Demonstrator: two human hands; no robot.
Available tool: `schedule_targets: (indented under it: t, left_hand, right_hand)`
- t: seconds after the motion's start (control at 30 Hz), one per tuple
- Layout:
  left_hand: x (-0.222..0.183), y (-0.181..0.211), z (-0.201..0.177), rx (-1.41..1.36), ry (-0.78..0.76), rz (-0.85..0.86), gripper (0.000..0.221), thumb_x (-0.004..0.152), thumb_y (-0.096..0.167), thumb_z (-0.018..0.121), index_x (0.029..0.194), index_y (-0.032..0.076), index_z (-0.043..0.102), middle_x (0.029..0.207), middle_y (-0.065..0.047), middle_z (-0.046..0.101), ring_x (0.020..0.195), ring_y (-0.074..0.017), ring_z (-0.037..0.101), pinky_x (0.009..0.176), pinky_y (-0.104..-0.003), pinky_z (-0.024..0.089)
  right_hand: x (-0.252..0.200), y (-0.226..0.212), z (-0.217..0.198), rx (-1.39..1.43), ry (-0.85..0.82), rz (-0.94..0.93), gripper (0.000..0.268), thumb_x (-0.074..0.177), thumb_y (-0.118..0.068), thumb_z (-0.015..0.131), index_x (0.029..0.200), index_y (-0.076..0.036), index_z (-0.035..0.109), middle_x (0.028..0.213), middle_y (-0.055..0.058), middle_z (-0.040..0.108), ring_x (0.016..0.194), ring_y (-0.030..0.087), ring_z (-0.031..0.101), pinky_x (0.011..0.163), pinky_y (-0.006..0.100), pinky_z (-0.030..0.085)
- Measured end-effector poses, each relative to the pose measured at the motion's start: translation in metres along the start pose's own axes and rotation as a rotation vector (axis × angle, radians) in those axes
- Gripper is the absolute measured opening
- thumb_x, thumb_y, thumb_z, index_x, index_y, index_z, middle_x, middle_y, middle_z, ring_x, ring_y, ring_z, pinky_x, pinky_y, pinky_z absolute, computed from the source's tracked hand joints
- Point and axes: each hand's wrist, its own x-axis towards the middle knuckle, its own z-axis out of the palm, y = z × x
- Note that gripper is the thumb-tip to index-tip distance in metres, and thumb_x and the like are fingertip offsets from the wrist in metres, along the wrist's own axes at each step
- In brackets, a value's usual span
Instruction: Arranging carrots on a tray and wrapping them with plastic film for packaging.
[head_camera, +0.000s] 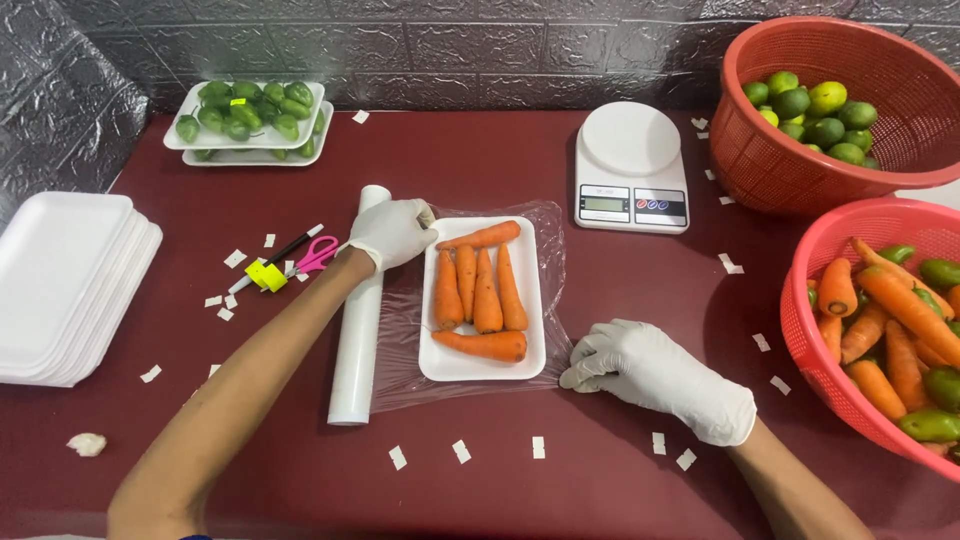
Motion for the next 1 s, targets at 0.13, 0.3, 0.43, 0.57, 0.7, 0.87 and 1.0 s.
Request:
schedule_targets:
  t: [0.13,0.3,0.43,0.57,0.7,0.87,1.0]
  left_hand:
    - [-0.004,0.005,-0.004,-0.017,0.009,-0.004,0.037,0.089,0.045,0.057,0.117,0.027,0.072,0.113,0.002,0.077,0.121,-0.0226,0.065,0.107,-0.039,0.043]
    - [0.014,0.004,0.007,0.104,0.168,0.117,0.028,0.098,0.039,0.054,0.118,0.03,0.071,0.107,0.007,0.077,0.116,-0.0151,0.066,0.107,-0.035,0.037]
    - [0.014,0.023,0.0,0.244,0.236,0.181,0.017,0.094,0.045,0.061,0.109,0.042,0.07,0.106,0.012,0.068,0.109,-0.0168,0.065,0.096,-0.041,0.048]
    - [-0.01,0.058,-0.019,-0.011,0.142,0.437,0.023,0.096,0.014,0.061,0.114,0.008,0.076,0.111,-0.018,0.074,0.113,-0.0398,0.065,0.101,-0.052,0.047]
    - [0.014,0.04,-0.001,0.035,0.141,0.548,0.024,0.1,0.017,0.057,0.115,0.01,0.074,0.111,-0.015,0.073,0.112,-0.0367,0.065,0.099,-0.049,0.049]
    - [0.049,0.0,0.037,0.265,0.518,0.575,0.026,0.103,0.045,0.054,0.122,0.032,0.066,0.105,0.007,0.065,0.103,-0.0178,0.063,0.086,-0.037,0.052]
    - [0.022,-0.002,0.02,0.278,0.589,0.504,0.029,0.101,0.051,0.053,0.127,0.039,0.061,0.108,0.014,0.062,0.101,-0.0127,0.06,0.08,-0.034,0.053]
  right_hand:
    - [0.0,-0.014,-0.012,0.029,0.008,0.003,0.012,0.075,-0.04,0.085,0.081,-0.03,0.08,0.086,-0.014,0.075,0.084,0.012,0.069,0.076,0.03,0.059]
    - [0.006,-0.008,-0.005,0.003,0.117,0.027,0.024,0.082,-0.049,0.08,0.093,-0.028,0.082,0.093,-0.006,0.074,0.09,0.017,0.07,0.079,0.034,0.058]
    - [0.013,-0.001,0.005,-0.141,0.281,-0.086,0.024,0.092,-0.033,0.071,0.112,-0.02,0.073,0.106,-0.002,0.072,0.109,0.017,0.068,0.097,0.036,0.054]
    - [0.022,0.003,0.011,-0.218,0.232,-0.077,0.039,0.094,-0.028,0.068,0.131,-0.017,0.06,0.125,0.002,0.067,0.123,0.021,0.062,0.105,0.041,0.049]
    - [0.01,0.011,-0.001,-0.289,0.145,-0.116,0.036,0.092,-0.039,0.071,0.122,-0.02,0.07,0.125,0.001,0.069,0.124,0.023,0.062,0.106,0.044,0.045]
    - [0.002,0.01,-0.005,-0.162,0.304,-0.103,0.026,0.086,-0.043,0.078,0.095,-0.02,0.074,0.094,-0.002,0.072,0.098,0.019,0.071,0.096,0.039,0.054]
    - [0.006,-0.013,-0.006,0.026,0.25,0.195,0.03,0.083,-0.044,0.079,0.108,-0.028,0.075,0.092,-0.01,0.075,0.099,0.013,0.071,0.092,0.036,0.057]
